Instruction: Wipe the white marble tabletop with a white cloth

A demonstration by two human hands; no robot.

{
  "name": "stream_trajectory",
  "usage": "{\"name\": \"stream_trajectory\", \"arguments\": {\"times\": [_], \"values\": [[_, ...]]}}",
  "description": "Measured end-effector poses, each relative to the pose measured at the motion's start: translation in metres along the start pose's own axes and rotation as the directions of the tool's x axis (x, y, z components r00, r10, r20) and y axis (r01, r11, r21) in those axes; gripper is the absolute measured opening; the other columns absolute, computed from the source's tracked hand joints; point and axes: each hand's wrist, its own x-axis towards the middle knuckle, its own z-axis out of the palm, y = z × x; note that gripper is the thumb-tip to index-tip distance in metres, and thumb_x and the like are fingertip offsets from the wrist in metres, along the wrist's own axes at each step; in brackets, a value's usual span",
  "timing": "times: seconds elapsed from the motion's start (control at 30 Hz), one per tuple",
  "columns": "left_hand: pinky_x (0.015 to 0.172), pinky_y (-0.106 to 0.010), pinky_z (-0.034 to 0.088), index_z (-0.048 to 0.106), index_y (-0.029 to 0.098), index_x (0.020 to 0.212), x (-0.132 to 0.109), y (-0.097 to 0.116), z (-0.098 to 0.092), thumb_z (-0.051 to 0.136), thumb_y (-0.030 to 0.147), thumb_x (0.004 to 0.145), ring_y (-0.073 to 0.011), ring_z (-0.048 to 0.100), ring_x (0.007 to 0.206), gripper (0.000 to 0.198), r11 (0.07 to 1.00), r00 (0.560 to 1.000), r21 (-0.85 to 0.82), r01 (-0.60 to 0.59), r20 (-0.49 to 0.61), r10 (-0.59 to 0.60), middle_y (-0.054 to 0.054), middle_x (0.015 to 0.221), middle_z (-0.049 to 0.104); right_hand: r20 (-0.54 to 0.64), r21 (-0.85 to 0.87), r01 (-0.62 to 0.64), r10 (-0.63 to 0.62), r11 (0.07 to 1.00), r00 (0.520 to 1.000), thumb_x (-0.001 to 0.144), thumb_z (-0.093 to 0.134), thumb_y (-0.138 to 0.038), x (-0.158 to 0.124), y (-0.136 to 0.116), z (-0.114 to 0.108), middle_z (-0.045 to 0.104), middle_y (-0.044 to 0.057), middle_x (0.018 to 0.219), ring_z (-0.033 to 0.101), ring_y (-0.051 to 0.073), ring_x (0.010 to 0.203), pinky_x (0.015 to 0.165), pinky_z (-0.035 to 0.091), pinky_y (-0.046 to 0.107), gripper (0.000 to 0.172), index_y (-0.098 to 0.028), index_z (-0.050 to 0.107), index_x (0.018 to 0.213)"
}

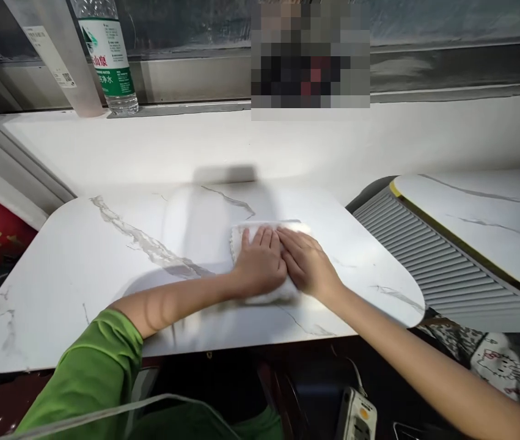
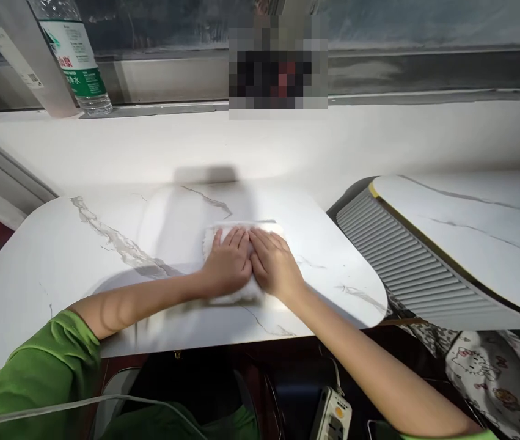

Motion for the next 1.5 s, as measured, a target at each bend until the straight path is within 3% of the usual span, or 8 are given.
{"name": "stream_trajectory", "arguments": {"times": [0.33,0.57,0.7,0.8,1.07,1.17,1.3,1.5], "values": [[0.123,-0.044,0.014,0.037,0.006,0.147,0.106,-0.099,-0.019,0.031,0.024,0.097,-0.0208,0.030,0.146,0.053,0.991,0.989,0.001,0.131,-0.065,-0.131,-0.012,0.156,0.037,0.065,0.059,-0.042,0.038,0.997,0.997,0.089,0.032,-0.017,0.143,0.038,0.061,0.061,0.013,0.135,0.054,0.027,0.127,0.109,0.039,0.043,0.050,-0.011,0.061,0.128],[0.122,-0.044,0.015,0.040,0.010,0.145,0.118,-0.116,-0.020,0.030,0.023,0.096,-0.0201,0.031,0.145,0.052,0.992,0.988,0.010,0.123,-0.092,-0.122,-0.010,0.156,0.038,0.080,0.053,-0.095,0.091,0.994,0.993,0.090,0.031,-0.018,0.159,0.038,0.069,0.059,0.013,0.139,0.051,0.027,0.130,0.110,0.035,0.043,0.050,-0.010,0.059,0.131],[0.123,-0.044,0.013,0.037,0.011,0.148,0.094,-0.107,-0.020,0.029,0.024,0.098,-0.0194,0.027,0.147,0.052,0.994,0.993,0.030,0.107,-0.056,-0.106,-0.009,0.158,0.035,0.064,0.019,-0.102,0.100,0.995,0.993,0.091,0.031,-0.018,0.138,0.020,0.061,0.058,0.015,0.139,0.050,0.027,0.131,0.111,0.034,0.044,0.050,-0.008,0.058,0.132],[0.123,-0.045,0.014,0.036,0.008,0.148,0.060,-0.096,-0.020,0.028,0.025,0.099,-0.0207,0.027,0.147,0.052,0.993,0.993,0.062,0.104,-0.054,-0.101,-0.011,0.158,0.034,0.083,-0.019,-0.077,0.078,0.997,0.993,0.092,0.030,-0.018,0.112,-0.007,0.049,0.057,0.016,0.140,0.050,0.026,0.132,0.112,0.034,0.043,0.051,-0.004,0.057,0.133],[0.123,-0.048,0.017,0.039,0.004,0.146,-0.090,-0.066,-0.026,0.028,0.024,0.099,-0.0252,0.030,0.147,0.053,0.992,0.995,0.124,-0.008,-0.095,0.020,-0.014,0.155,0.039,0.018,-0.053,0.050,-0.049,0.997,0.999,0.094,0.028,-0.019,0.012,-0.113,0.020,0.056,0.018,0.140,0.051,0.028,0.132,0.112,0.038,0.047,0.053,0.000,0.057,0.133],[0.123,-0.049,0.016,0.041,0.003,0.145,-0.129,-0.060,-0.027,0.029,0.023,0.098,-0.0276,0.030,0.147,0.053,0.988,0.989,0.156,0.016,-0.148,0.007,-0.016,0.154,0.040,0.018,-0.028,0.138,-0.138,0.990,0.990,0.094,0.029,-0.020,-0.008,-0.139,0.014,0.054,0.018,0.142,0.048,0.028,0.135,0.115,0.037,0.046,0.053,0.001,0.056,0.135],[0.122,-0.049,0.017,0.042,0.002,0.144,-0.141,-0.063,-0.025,0.031,0.022,0.096,-0.0275,0.031,0.146,0.053,0.987,0.987,0.160,0.033,-0.161,-0.007,-0.018,0.153,0.041,0.046,0.023,0.173,-0.174,0.985,0.984,0.092,0.031,-0.018,-0.005,-0.148,0.013,0.053,0.020,0.142,0.048,0.028,0.136,0.115,0.038,0.046,0.053,0.002,0.054,0.136],[0.121,-0.049,0.018,0.039,0.002,0.145,-0.102,-0.102,-0.031,0.032,0.023,0.096,-0.0259,0.033,0.145,0.054,0.985,0.986,0.125,0.117,-0.137,-0.100,-0.018,0.153,0.041,0.108,0.094,0.130,-0.140,0.987,0.984,0.092,0.031,-0.016,0.050,-0.133,0.035,0.054,0.017,0.142,0.048,0.025,0.135,0.116,0.036,0.043,0.053,-0.001,0.055,0.136]]}}
